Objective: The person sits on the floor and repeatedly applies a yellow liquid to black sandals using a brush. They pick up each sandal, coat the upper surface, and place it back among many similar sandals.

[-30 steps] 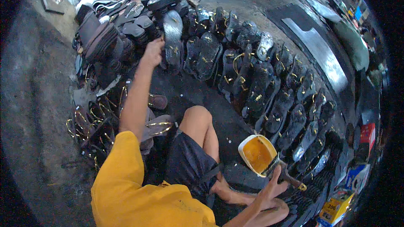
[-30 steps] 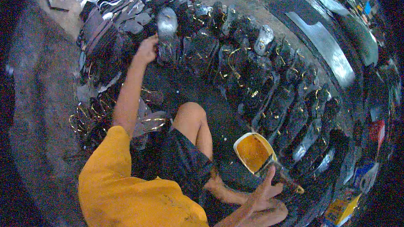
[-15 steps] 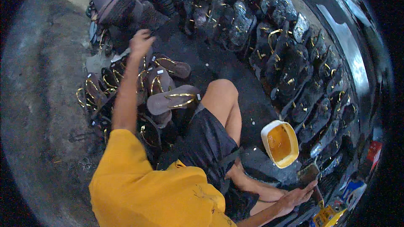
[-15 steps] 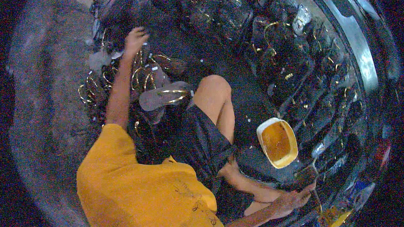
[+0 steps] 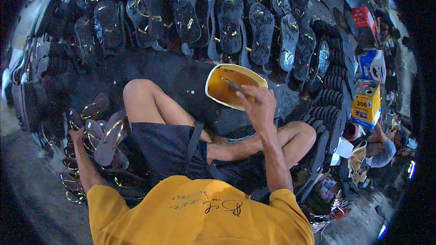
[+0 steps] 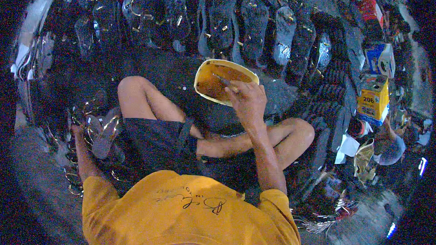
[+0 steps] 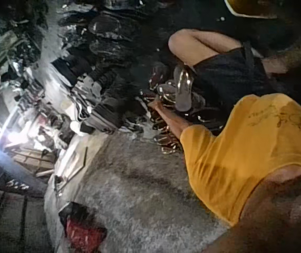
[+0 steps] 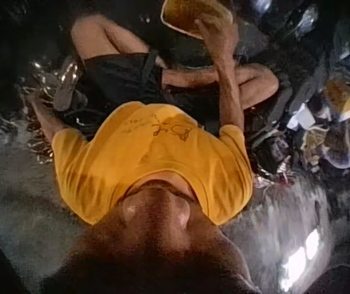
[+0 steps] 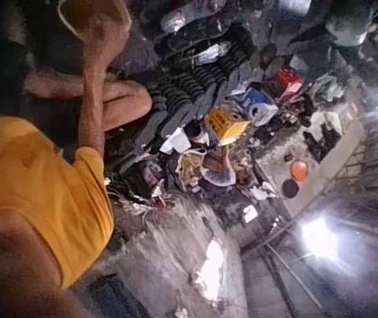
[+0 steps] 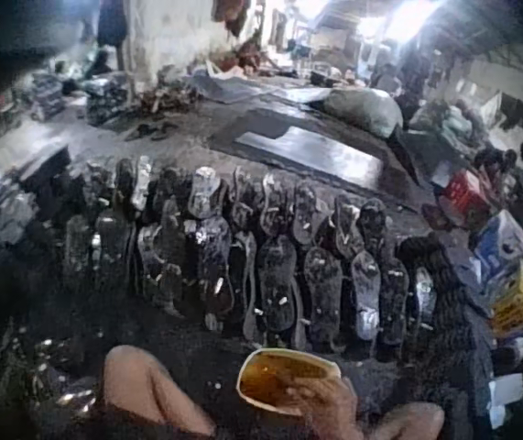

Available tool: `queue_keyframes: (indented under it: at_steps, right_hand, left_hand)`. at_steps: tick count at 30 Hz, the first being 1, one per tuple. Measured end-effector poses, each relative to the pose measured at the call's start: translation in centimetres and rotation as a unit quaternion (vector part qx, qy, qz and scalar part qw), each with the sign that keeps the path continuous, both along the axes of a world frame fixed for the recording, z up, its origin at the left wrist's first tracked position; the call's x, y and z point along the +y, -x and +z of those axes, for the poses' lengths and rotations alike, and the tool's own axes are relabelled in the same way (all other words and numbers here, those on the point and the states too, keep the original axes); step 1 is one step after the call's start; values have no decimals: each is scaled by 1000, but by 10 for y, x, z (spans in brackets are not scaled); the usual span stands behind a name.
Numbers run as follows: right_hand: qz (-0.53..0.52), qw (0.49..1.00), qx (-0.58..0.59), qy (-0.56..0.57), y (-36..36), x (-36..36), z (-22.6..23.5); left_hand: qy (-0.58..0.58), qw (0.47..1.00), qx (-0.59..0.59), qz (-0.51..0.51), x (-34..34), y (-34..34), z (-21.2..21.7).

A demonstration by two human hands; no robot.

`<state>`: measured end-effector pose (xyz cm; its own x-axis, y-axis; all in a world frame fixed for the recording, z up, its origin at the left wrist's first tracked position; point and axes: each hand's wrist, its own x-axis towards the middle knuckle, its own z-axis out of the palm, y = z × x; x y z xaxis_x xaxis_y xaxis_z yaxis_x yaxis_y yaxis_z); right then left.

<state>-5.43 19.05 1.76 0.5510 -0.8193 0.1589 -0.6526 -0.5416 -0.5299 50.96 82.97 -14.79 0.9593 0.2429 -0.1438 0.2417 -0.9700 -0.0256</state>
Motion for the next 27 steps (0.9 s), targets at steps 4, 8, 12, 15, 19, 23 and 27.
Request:
queue_keyframes:
  at_steps: [4,8,12,15,19,23,27]
  right_hand:
    - [-165,952,-202,-157,28,-17,15]
    - [-236,950,-95,-182,78,-29,22]
    - [-143,921,-123,-341,86,7,6]
    - [-233,783,-424,-392,81,-10,23]
    - [-117,506,-671,-529,72,-32,61]
    - [-76,496,-665,-554,71,-32,73]
    - [-68,690,-596,-405,36,-21,93]
  left_hand:
    - [123,963,-240,-29,-24,10,51]
    - [40,888,-374,-265,-127,45,148]
    - [259,852,-244,-384,-263,196,231]
    - [235,797,-99,-548,-325,307,249]
    - [180,769,-54,-611,-341,361,227]
    - [290,789,28,-542,-340,356,226]
    - [783,450,430,-13,-387,382,240]
